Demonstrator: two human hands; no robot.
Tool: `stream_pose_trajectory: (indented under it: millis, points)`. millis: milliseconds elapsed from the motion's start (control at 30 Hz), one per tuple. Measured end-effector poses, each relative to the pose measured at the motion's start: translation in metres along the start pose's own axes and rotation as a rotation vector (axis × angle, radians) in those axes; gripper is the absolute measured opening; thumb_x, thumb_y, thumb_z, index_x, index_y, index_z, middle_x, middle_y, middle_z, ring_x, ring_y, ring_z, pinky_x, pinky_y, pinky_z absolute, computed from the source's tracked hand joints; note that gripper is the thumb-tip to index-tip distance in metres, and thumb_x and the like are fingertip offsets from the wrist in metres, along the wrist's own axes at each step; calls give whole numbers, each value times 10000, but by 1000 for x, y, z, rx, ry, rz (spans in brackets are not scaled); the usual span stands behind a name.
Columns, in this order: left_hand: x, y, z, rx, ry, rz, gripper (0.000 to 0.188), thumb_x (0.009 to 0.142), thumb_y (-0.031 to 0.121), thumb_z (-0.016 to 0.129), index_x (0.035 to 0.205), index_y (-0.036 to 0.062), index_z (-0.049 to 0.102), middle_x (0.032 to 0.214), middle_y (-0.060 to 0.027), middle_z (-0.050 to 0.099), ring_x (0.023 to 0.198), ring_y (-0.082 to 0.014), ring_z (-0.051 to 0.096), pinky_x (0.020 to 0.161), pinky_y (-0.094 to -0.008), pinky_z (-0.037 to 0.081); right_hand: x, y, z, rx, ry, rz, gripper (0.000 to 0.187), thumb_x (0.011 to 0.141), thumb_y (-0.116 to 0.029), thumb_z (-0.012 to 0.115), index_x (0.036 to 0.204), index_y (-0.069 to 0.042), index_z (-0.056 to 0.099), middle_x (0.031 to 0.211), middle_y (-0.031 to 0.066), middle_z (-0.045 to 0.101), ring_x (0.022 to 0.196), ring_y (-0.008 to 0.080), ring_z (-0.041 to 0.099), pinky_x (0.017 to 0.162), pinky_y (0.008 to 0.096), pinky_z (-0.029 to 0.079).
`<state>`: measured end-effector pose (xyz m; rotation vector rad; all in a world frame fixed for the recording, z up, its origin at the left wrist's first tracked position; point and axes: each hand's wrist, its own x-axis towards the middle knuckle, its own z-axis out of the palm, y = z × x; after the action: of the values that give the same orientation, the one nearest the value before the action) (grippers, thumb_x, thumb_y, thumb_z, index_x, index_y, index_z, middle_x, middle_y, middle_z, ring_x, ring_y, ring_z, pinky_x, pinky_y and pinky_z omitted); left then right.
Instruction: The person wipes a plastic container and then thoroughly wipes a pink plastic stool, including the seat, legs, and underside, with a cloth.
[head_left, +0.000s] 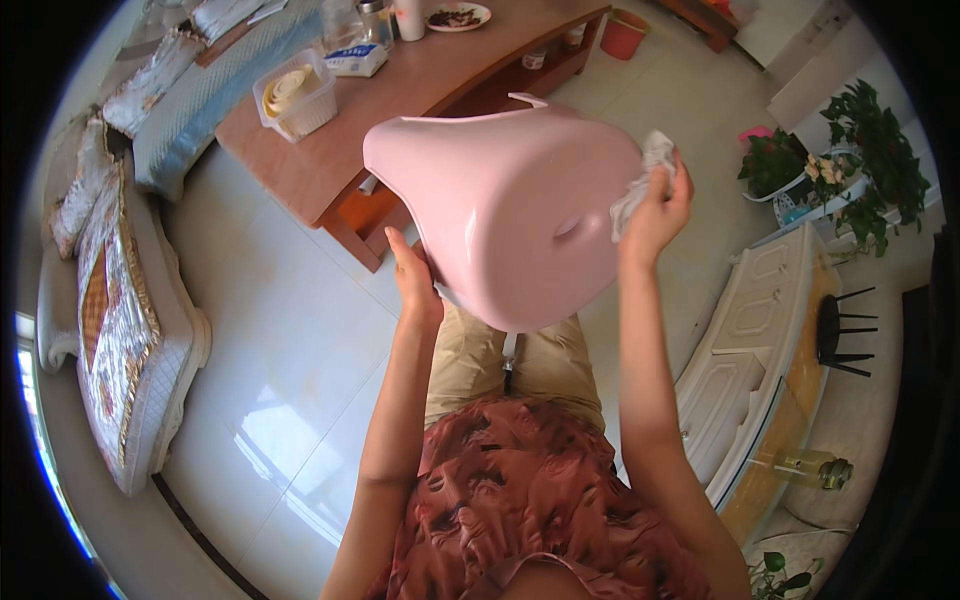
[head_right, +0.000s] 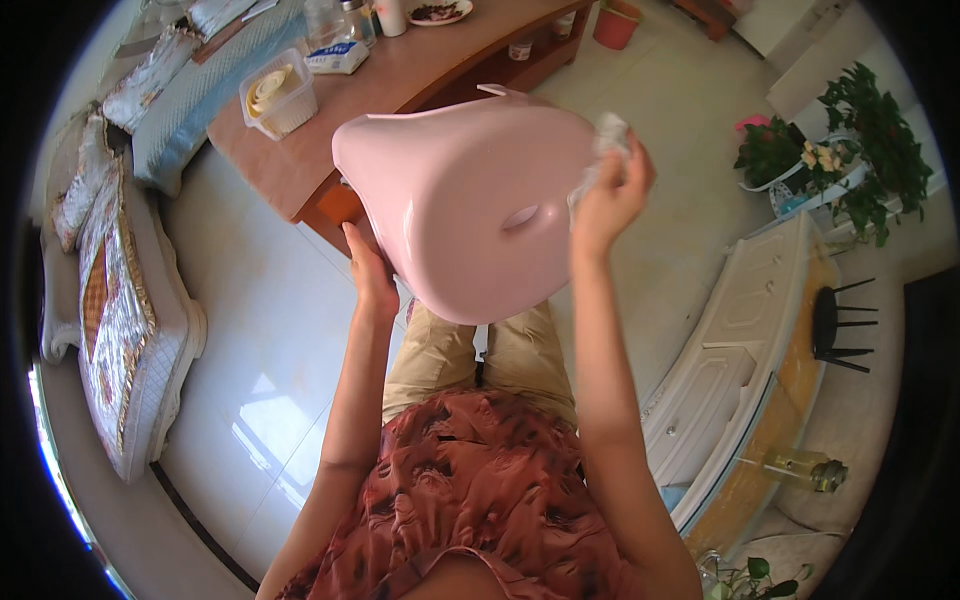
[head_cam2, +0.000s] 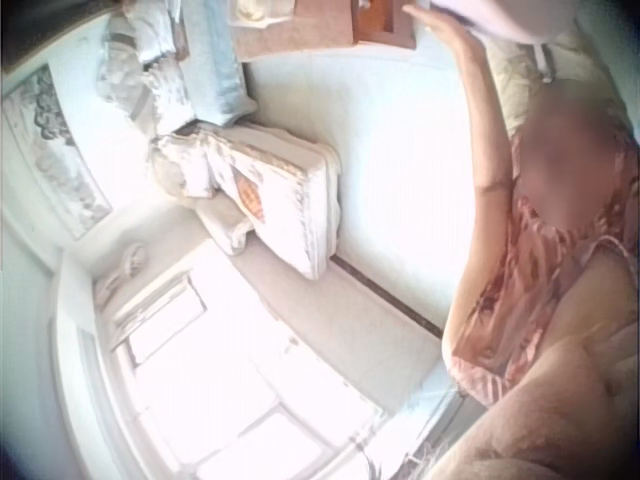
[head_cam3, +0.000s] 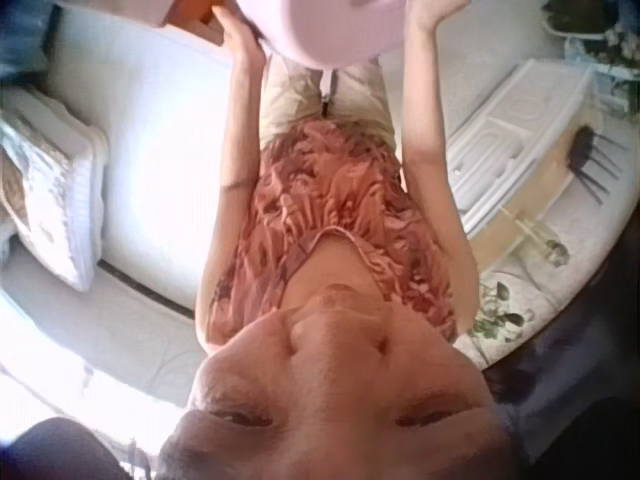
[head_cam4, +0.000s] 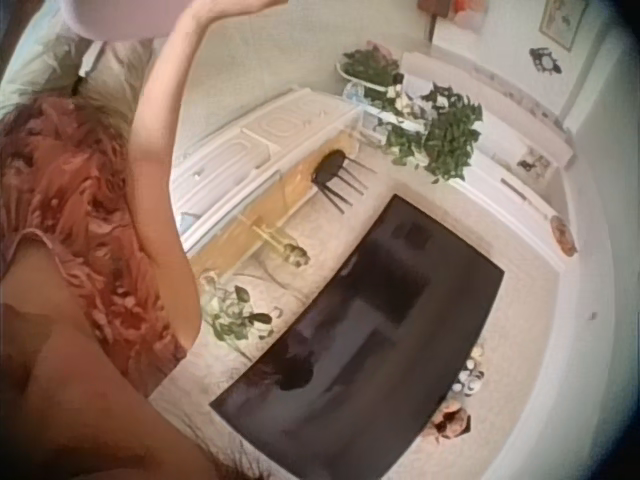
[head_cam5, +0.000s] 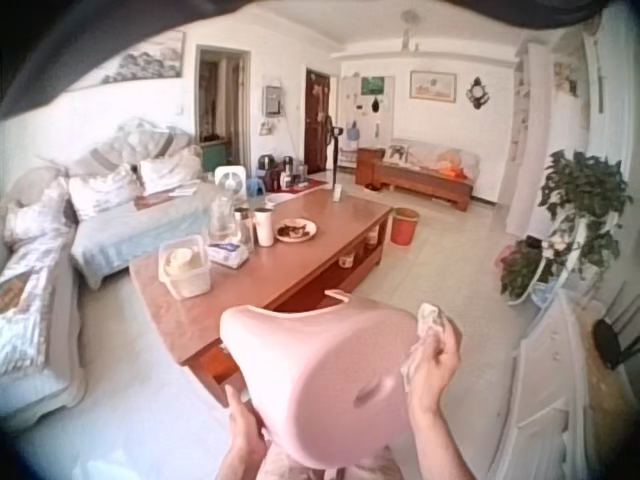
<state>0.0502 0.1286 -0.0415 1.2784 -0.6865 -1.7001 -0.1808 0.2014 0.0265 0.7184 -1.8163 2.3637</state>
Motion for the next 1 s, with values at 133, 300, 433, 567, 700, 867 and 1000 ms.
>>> stream_pose_trajectory:
  millis: [133,300,433,567,700,867,1000]
  points:
    - [-13,0,5,-12,-73,38,862,953,716,266,1125,-44,633,976,-68,649,879,-161,563,774,-293,445,-93,-56,22,-166,-671,-794,340,807,41,605,1097,-95,716,1214,61,606,1122,252,531,977,389,401]
    - [-28,3,-8,-15,-49,140,802,977,677,271,1298,2,562,1137,-84,664,1011,-167,606,834,-302,476,-46,-5,3,-60,-299,-510,542,726,150,526,1157,-117,716,1254,97,625,1151,267,530,958,377,409]
    - [-20,-4,-7,-24,-103,150,793,979,675,269,1339,15,522,1154,-84,657,1004,-155,597,822,-293,470,37,69,-67,-165,-68,-19,286,979,-23,493,1221,-33,645,1158,60,639,955,134,601,768,259,473]
    - [-11,11,-22,-121,-209,136,790,983,665,253,1399,21,445,1247,-96,610,1112,-184,589,898,-315,498,40,60,-82,78,-231,542,219,1009,-137,521,1135,-7,645,1029,30,650,910,110,587,772,262,467]
    - [-2,32,-57,-49,-350,172,788,989,652,210,1431,25,395,1366,-124,530,1217,-244,549,975,-391,515,-11,-18,-73,185,-359,498,195,998,-128,536,848,-18,594,780,-39,519,704,58,425,644,253,376]
    - [25,15,-91,-44,-174,86,813,976,671,224,1372,5,471,1256,-152,594,1118,-267,619,888,-375,565,-52,-22,-76,96,-352,372,240,1012,-112,502,1178,-4,638,935,-13,611,789,68,508,720,209,407]
    - [23,13,-94,-14,-52,-8,878,942,722,281,1278,-40,558,1112,-141,657,1017,-237,657,822,-363,565,-56,-25,-56,103,-303,368,252,1023,-126,482,1179,14,622,1006,13,646,874,82,568,790,232,445]
